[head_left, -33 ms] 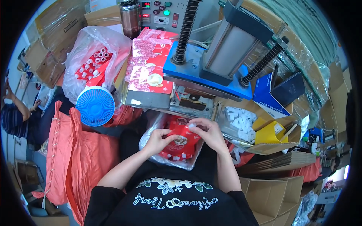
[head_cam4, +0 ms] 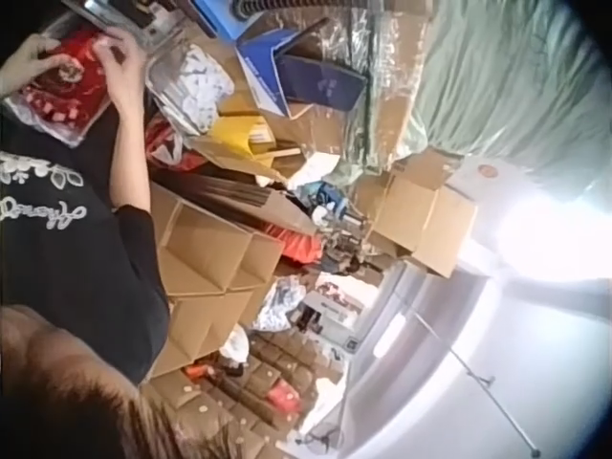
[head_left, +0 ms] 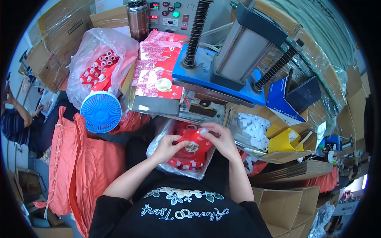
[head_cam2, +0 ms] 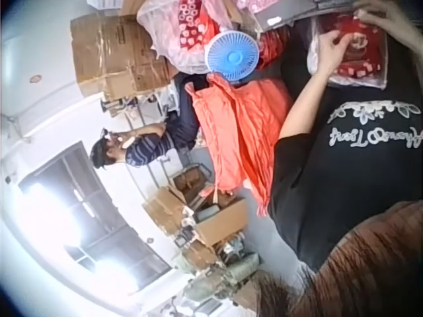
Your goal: The person inserts white plastic spouts into red pouches and uses a heat press to seal them together. They place each finished pouch into a plastic bag inside a bin, repeating the process until the bag is full and then tying it closed.
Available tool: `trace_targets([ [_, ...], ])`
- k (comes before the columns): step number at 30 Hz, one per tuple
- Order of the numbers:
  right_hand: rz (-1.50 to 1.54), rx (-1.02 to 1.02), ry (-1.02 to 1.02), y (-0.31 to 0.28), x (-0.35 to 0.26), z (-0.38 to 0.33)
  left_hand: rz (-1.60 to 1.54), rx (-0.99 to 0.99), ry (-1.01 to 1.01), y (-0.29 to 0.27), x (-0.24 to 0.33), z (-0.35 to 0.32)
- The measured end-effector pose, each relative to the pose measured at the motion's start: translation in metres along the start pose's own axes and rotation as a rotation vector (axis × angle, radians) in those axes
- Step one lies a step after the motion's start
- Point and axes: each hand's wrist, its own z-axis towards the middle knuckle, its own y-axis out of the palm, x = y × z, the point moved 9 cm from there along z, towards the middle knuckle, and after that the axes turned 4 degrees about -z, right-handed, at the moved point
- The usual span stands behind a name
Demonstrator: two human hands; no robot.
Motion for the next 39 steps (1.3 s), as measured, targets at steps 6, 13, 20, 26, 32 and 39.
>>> trace_targets([
  [6, -0.592, 0.609, 0.004, -0.106, -0.018, -0.026, -0.355, 0.184, -0.210, 0.013, 0.019, 0.043],
  [13, -1.154, 0.577, 0.225, -0.145, 0.029, -0.048, -0.657, 0.174, -0.315, 0.020, 0.001, 0.067],
  [20, -1.217, 0.581, -0.033, -0.107, 0.014, -0.022, 0.511, 0.453, 0.322, -0.091, 0.071, 0.086],
  [26, -0.975, 0.755, -0.187, -0.122, 0.007, -0.034, 1.011, 0.471, 0.421, -0.096, 0.047, 0.030],
  [32, -0.292, 0.710, -0.148, -0.149, 0.045, -0.040, 0.746, 0.667, 0.471, -0.116, 0.064, -0.001],
  [39, -0.140, 0.409, -0.127, -0.091, 0.012, -0.025, -0.105, 0.145, 0.146, -0.032, 0.039, 0.003],
])
